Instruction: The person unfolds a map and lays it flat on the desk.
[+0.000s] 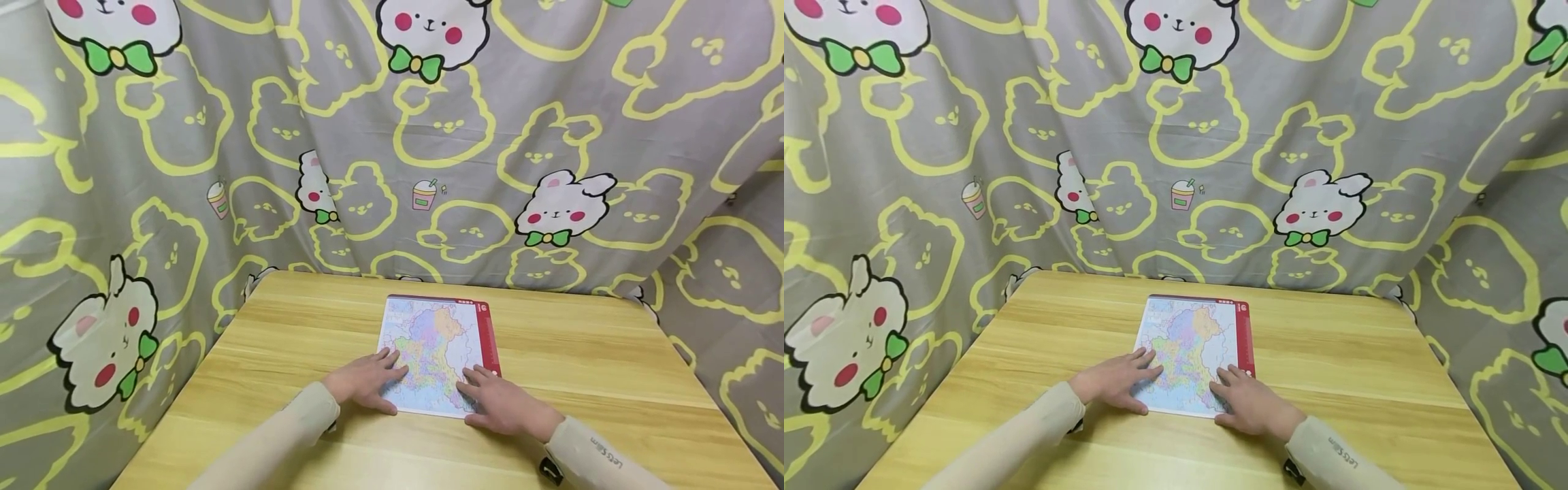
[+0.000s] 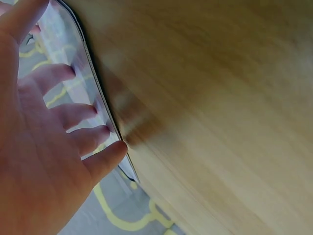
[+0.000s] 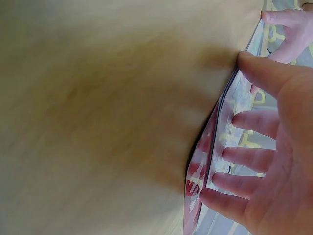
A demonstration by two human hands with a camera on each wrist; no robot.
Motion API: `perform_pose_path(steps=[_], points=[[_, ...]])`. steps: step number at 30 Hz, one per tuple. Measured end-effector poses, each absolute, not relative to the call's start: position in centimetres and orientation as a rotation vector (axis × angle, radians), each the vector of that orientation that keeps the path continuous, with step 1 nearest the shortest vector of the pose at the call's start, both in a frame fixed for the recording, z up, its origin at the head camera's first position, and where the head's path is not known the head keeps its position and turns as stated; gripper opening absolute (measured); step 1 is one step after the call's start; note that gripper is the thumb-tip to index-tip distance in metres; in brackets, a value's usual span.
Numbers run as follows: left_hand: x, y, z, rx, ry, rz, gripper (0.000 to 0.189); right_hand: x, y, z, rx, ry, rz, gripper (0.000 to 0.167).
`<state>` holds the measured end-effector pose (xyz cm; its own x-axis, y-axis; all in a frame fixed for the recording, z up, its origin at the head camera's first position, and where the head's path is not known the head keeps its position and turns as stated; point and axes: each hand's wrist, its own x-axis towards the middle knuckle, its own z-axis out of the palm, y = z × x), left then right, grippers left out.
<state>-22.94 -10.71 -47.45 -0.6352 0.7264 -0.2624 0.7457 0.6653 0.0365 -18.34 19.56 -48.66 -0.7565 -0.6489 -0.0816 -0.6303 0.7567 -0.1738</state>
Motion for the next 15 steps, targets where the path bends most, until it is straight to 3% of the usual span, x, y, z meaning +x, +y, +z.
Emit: perform_pose_path(steps=[15], points=[[-22.13,-10.31,-47.67,1.229,2.626,-0.197,0.083,-18.50,20.02,-48.70,-1.050,2.819,-0.236,0.059]])
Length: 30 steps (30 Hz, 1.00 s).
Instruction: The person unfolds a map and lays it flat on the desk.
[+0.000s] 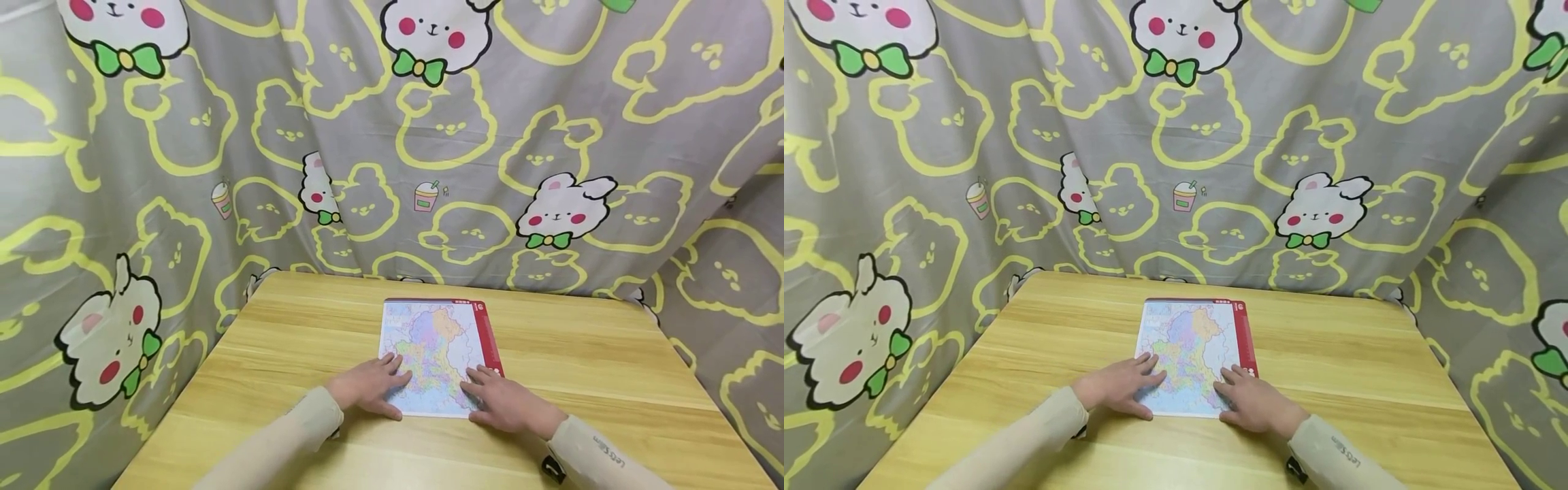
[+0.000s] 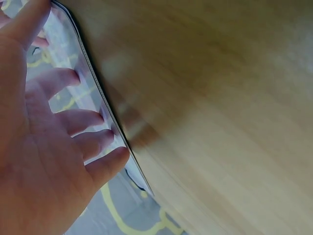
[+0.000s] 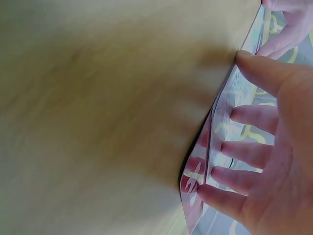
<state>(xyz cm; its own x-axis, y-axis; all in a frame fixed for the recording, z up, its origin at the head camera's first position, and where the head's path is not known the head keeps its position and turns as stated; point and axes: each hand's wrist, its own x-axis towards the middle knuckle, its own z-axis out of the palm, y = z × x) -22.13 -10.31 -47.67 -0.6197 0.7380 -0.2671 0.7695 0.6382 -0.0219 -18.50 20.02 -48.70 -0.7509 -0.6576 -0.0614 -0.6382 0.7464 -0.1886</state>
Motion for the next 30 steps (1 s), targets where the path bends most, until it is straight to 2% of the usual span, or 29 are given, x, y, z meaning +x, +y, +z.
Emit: perform_pose_path(steps=[5,17,30], points=[[-21.8,-10.2,-47.7,1.228,2.632,-0.206,0.084,-18.5,20.2,-48.8,-1.036,2.806,-0.249,0.062],[-21.2,-9.9,-47.4,1.285,2.617,-0.227,0.086,-19.0,21.0,-48.5,-1.039,2.803,-0.280,0.056],[-20.9,-9.4,-47.9,1.349,2.616,-0.307,0.088,-19.3,21.0,-48.6,-0.879,2.780,-0.336,0.061]])
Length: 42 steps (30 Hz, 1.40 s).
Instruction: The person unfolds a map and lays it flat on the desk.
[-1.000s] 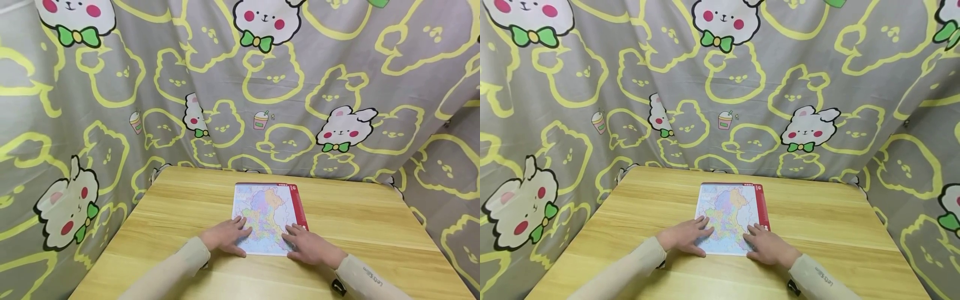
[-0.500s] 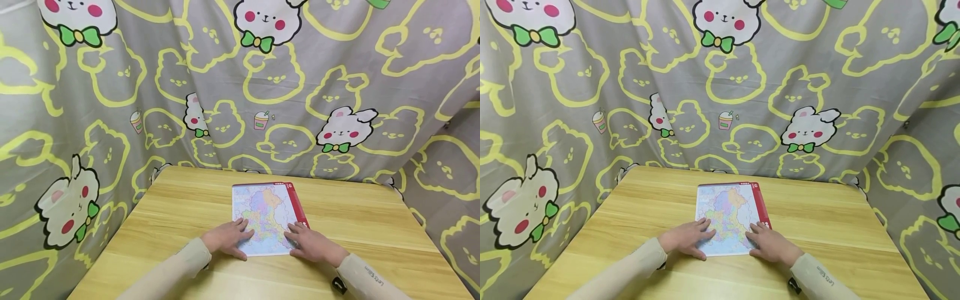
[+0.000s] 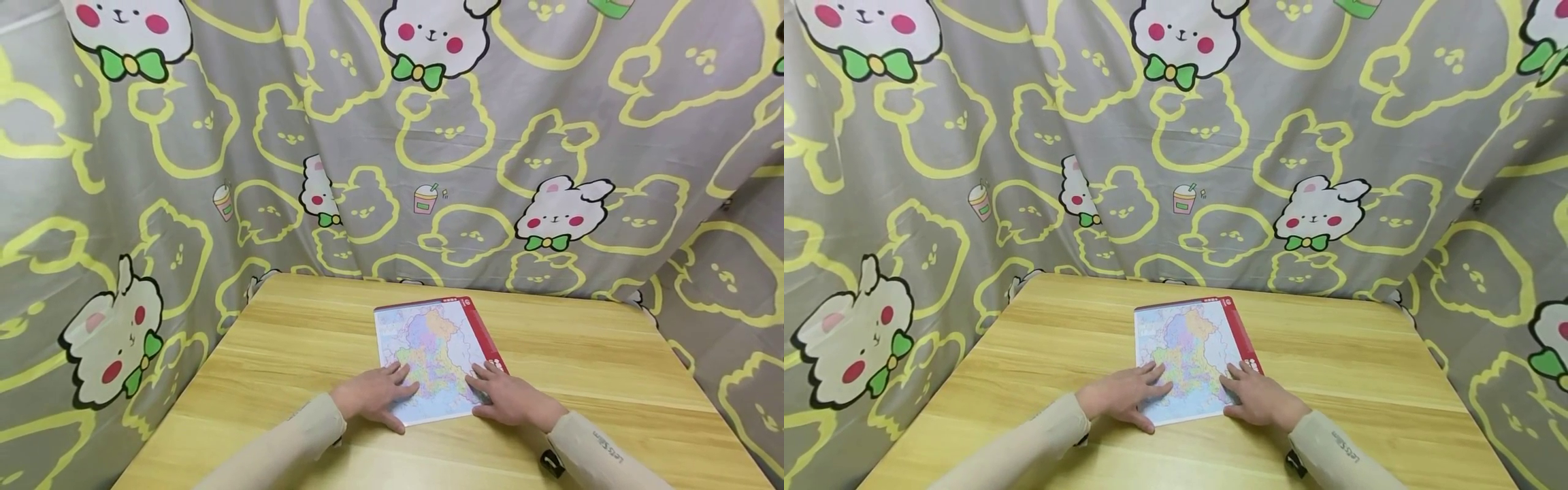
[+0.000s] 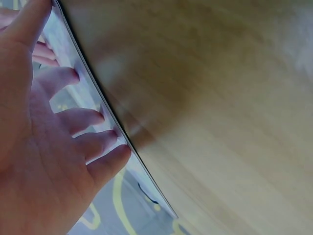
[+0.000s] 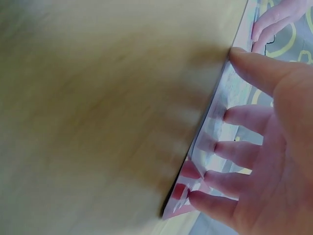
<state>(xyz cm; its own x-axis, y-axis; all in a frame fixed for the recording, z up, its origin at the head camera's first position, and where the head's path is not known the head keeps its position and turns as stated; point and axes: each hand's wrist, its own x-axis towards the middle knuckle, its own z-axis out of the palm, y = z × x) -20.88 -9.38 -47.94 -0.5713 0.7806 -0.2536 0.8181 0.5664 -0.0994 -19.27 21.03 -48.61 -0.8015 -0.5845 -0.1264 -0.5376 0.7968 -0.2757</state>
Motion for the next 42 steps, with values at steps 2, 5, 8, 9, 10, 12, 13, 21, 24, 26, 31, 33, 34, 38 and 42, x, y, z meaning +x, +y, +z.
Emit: perform_pose_path(steps=[2,5,8,9,10,12,13,21,24,26,31,33,34,38,42], points=[[-20.8,-9.4,-48.0,1.359,2.613,-0.304,0.089,-19.3,21.0,-48.6,-0.871,2.778,-0.338,0.061],[-20.7,-9.3,-48.1,1.380,2.611,-0.288,0.089,-19.6,21.0,-48.6,-0.863,2.774,-0.329,0.060],[-20.5,-9.1,-48.1,1.391,2.605,-0.270,0.088,-19.9,21.1,-48.5,-0.860,2.774,-0.322,0.059],[-20.4,-9.1,-48.0,1.396,2.606,-0.268,0.088,-20.0,21.1,-48.5,-0.859,2.773,-0.320,0.058],[-20.4,-9.0,-48.0,1.396,2.606,-0.266,0.088,-20.2,21.2,-48.6,-0.859,2.774,-0.318,0.058],[-20.3,-8.9,-48.0,1.394,2.605,-0.265,0.088,-20.4,21.3,-48.5,-0.860,2.771,-0.321,0.058],[-20.2,-8.8,-47.9,1.392,2.606,-0.267,0.088,-20.5,21.3,-48.5,-0.861,2.768,-0.320,0.058],[-20.0,-8.6,-48.0,1.382,2.599,-0.322,0.087,-21.1,21.6,-48.5,-0.924,2.750,-0.329,0.058],[-19.9,-8.4,-48.0,1.386,2.594,-0.349,0.086,-21.4,21.6,-48.7,-0.936,2.758,-0.320,0.057],[-19.8,-8.3,-47.9,1.394,2.593,-0.358,0.084,-21.6,21.6,-48.8,-0.942,2.768,-0.315,0.056],[-19.5,-8.0,-48.1,1.408,2.598,-0.361,0.081,-22.3,21.4,-49.2,-0.959,2.784,-0.309,0.055],[-19.5,-8.0,-48.1,1.410,2.601,-0.362,0.080,-22.5,21.4,-49.3,-0.965,2.784,-0.308,0.054],[-19.5,-8.0,-48.2,1.412,2.601,-0.354,0.079,-22.7,21.3,-49.3,-0.972,2.782,-0.303,0.054],[-19.4,-7.9,-48.1,1.401,2.600,-0.345,0.077,-23.1,21.3,-49.1,-0.977,2.767,-0.297,0.055],[-19.4,-7.8,-48.1,1.375,2.597,-0.341,0.076,-23.5,21.2,-48.9,-0.975,2.754,-0.305,0.054]])
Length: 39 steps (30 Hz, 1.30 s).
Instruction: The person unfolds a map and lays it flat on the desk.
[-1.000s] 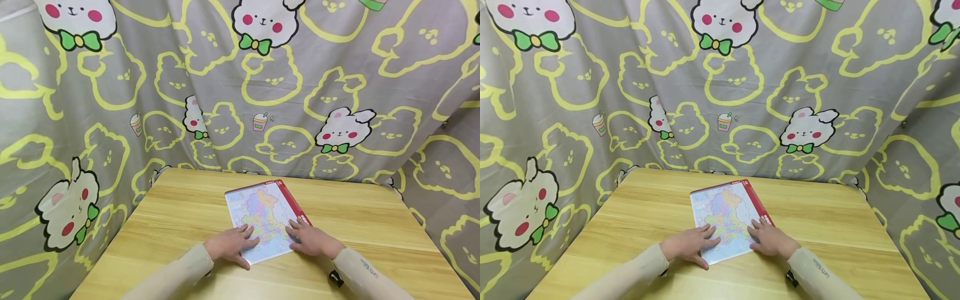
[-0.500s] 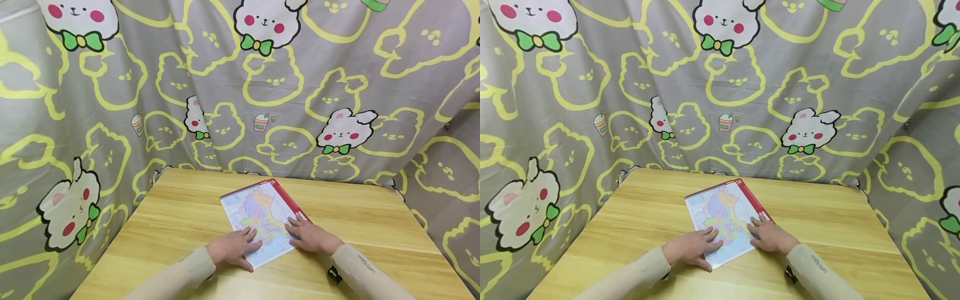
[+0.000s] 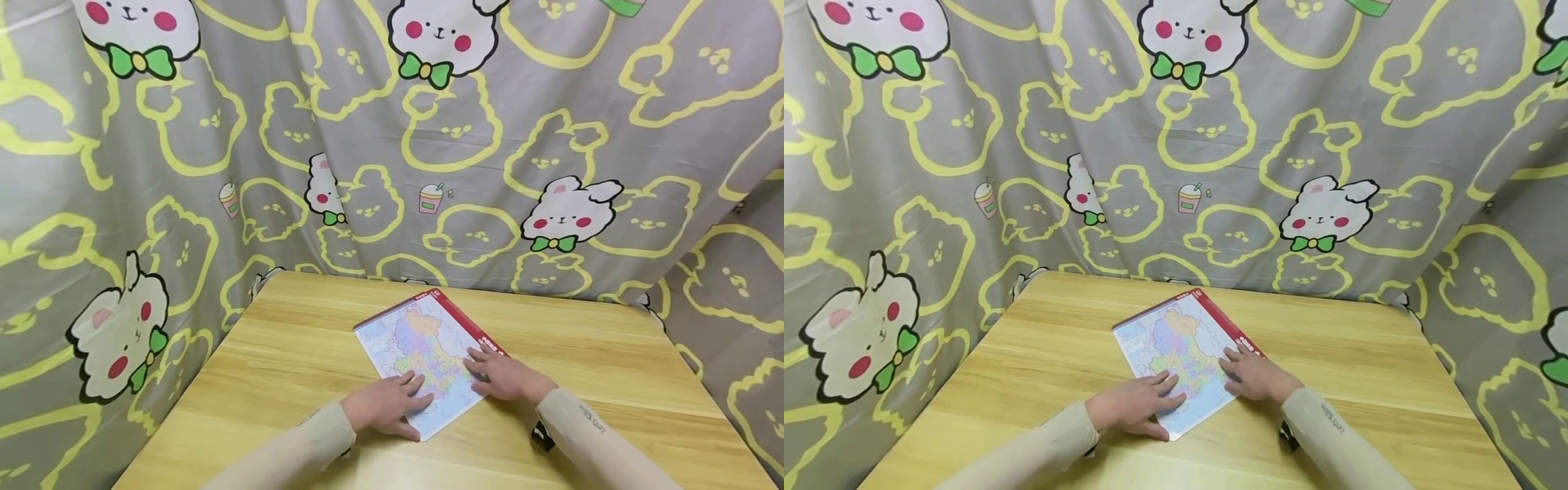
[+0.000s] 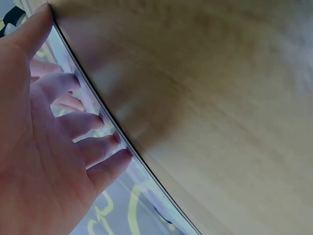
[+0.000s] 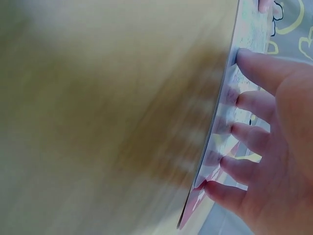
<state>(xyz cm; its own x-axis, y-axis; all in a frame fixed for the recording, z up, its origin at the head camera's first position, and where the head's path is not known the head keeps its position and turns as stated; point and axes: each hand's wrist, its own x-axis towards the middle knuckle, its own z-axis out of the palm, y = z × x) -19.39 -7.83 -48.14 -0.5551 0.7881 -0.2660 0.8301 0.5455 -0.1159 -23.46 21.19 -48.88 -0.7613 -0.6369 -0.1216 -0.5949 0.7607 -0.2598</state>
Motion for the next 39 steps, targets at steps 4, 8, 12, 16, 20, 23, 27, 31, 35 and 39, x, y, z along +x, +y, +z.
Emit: perform_pose_path(steps=[4,8,12,16,20,23,27,31,35,39], points=[[-19.6,-7.9,-48.2,1.368,2.592,-0.328,0.075,-23.5,21.3,-48.9,-0.993,2.766,-0.317,0.054],[-19.8,-8.1,-48.2,1.373,2.582,-0.296,0.074,-23.2,21.6,-49.1,-1.030,2.780,-0.308,0.052],[-19.9,-8.3,-48.3,1.369,2.575,-0.277,0.075,-22.6,22.1,-49.1,-1.051,2.766,-0.298,0.052],[-19.9,-8.2,-48.2,1.359,2.575,-0.291,0.075,-22.3,22.4,-48.7,-1.037,2.735,-0.316,0.055],[-19.9,-8.0,-48.2,1.380,2.567,-0.330,0.073,-22.4,22.5,-48.7,-1.046,2.731,-0.337,0.054],[-19.9,-7.7,-48.2,1.392,2.564,-0.370,0.070,-22.8,22.7,-49.0,-1.085,2.740,-0.330,0.052],[-19.7,-7.4,-48.1,1.390,2.565,-0.395,0.067,-23.1,22.8,-49.1,-1.121,2.750,-0.316,0.051],[-19.6,-7.2,-47.9,1.390,2.561,-0.363,0.063,-23.3,22.9,-48.9,-1.131,2.772,-0.329,0.048],[-19.6,-7.0,-47.6,1.394,2.555,-0.334,0.059,-23.5,22.9,-48.8,-1.090,2.789,-0.336,0.047],[-19.5,-6.7,-47.7,1.411,2.549,-0.359,0.057,-23.7,23.1,-48.9,-1.046,2.790,-0.351,0.047]])
